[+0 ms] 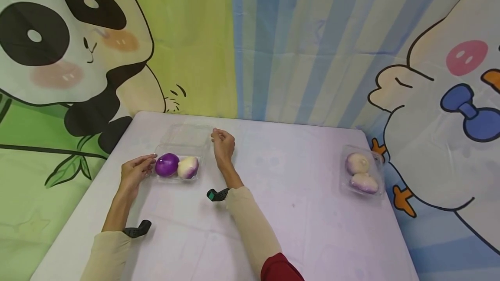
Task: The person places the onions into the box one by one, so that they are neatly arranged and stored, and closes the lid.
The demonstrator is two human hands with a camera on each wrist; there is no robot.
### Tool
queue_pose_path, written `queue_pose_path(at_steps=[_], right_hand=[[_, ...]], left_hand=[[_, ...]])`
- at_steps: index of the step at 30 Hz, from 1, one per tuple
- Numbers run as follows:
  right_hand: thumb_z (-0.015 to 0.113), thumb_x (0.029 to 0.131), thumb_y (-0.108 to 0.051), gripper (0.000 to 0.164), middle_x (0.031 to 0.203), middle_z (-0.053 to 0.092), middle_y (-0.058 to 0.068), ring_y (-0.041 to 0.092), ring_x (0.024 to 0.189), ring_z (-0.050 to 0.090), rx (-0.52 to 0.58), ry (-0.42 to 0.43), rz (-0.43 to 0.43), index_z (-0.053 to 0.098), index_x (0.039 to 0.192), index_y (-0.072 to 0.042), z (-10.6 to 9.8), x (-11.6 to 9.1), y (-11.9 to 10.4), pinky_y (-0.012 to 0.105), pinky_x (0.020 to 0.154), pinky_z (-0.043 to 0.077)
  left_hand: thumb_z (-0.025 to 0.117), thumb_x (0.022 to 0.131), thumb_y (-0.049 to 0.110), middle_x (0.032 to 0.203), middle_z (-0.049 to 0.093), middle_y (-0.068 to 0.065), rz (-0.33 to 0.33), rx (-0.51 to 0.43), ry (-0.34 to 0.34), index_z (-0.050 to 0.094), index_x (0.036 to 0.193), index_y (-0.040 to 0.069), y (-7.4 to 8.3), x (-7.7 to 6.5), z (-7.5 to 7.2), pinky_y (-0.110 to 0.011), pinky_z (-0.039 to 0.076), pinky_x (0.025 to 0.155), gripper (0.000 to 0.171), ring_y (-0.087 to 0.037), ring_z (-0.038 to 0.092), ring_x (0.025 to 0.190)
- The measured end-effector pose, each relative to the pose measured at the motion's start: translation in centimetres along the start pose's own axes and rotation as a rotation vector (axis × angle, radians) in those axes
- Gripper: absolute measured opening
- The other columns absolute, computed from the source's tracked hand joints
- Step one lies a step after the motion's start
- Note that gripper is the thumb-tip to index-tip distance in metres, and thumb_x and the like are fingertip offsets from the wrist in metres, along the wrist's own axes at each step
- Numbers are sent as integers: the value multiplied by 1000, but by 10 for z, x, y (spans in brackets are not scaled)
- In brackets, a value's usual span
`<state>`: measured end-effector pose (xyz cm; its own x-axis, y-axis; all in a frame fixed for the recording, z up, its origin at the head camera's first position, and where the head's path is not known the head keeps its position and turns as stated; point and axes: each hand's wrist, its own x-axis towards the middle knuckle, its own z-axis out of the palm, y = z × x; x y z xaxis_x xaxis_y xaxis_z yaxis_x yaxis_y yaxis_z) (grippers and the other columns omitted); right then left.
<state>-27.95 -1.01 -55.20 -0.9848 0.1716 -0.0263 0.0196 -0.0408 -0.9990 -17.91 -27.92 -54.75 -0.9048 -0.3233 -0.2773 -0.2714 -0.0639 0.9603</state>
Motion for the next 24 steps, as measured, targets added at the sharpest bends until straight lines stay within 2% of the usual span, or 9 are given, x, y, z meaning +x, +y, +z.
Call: queue_pose_path(at_steps=[4, 7, 10, 14, 16, 18, 22, 24], right_hand=[[61, 109, -26, 42, 118, 81, 25, 40, 107, 81, -25, -24, 79, 72, 134, 5, 0, -1, 0, 47, 97, 66], [56, 112, -22, 43, 124, 78, 27, 41, 114, 79, -18, -108, 179, 65, 141, 10, 1, 1, -2, 47, 101, 65], [53, 114, -19, 45, 133, 74, 29, 36, 118, 78, 59, -201, 293, 59, 148, 11, -1, 5, -4, 44, 107, 63], [54, 115, -20, 48, 144, 69, 24, 21, 108, 77, 183, -280, 390, 53, 156, 6, -5, 11, -5, 34, 104, 63], [54, 115, -24, 50, 147, 69, 21, 15, 105, 73, 213, -302, 400, 52, 158, 2, -8, 14, -4, 31, 99, 62], [51, 116, -31, 51, 149, 68, 19, 16, 111, 72, 224, -331, 391, 52, 159, -2, -10, 15, -4, 30, 97, 59], [46, 117, -43, 53, 151, 69, 15, 29, 134, 68, 220, -385, 342, 55, 159, -10, -11, 16, -4, 36, 104, 55], [44, 118, -44, 53, 151, 69, 14, 33, 142, 63, 229, -403, 310, 57, 158, -12, -11, 15, -5, 41, 109, 52]], left_hand=[[66, 110, 13, 89, 79, 15, 15, -3, -22, 65, 144, -8, -7, 3, -1, -14, 54, 64, 40, -1, 65, 75], [65, 111, 14, 91, 80, 15, 14, -5, -38, 64, 144, -9, -8, 3, -3, -13, 55, 65, 41, 0, 66, 77], [64, 111, 16, 94, 80, 16, 17, 13, -66, 61, 147, -9, -8, 3, -6, -13, 55, 68, 43, 1, 67, 81], [61, 113, 19, 97, 80, 19, 26, 47, -94, 60, 149, -8, -6, 3, -7, -13, 56, 73, 45, 3, 68, 88], [59, 114, 20, 97, 79, 19, 26, 59, -104, 59, 150, -8, -5, 4, -8, -14, 56, 73, 46, 3, 68, 89], [56, 115, 20, 96, 79, 19, 17, 63, -102, 58, 150, -9, -3, 4, -7, -14, 57, 73, 45, 3, 69, 89], [52, 117, 19, 93, 79, 20, -5, 78, -93, 57, 151, -10, 2, 3, -6, -15, 57, 72, 45, 3, 69, 86], [50, 117, 18, 92, 78, 20, -15, 80, -85, 56, 152, -10, 4, 2, -6, -15, 58, 72, 45, 2, 69, 86]])
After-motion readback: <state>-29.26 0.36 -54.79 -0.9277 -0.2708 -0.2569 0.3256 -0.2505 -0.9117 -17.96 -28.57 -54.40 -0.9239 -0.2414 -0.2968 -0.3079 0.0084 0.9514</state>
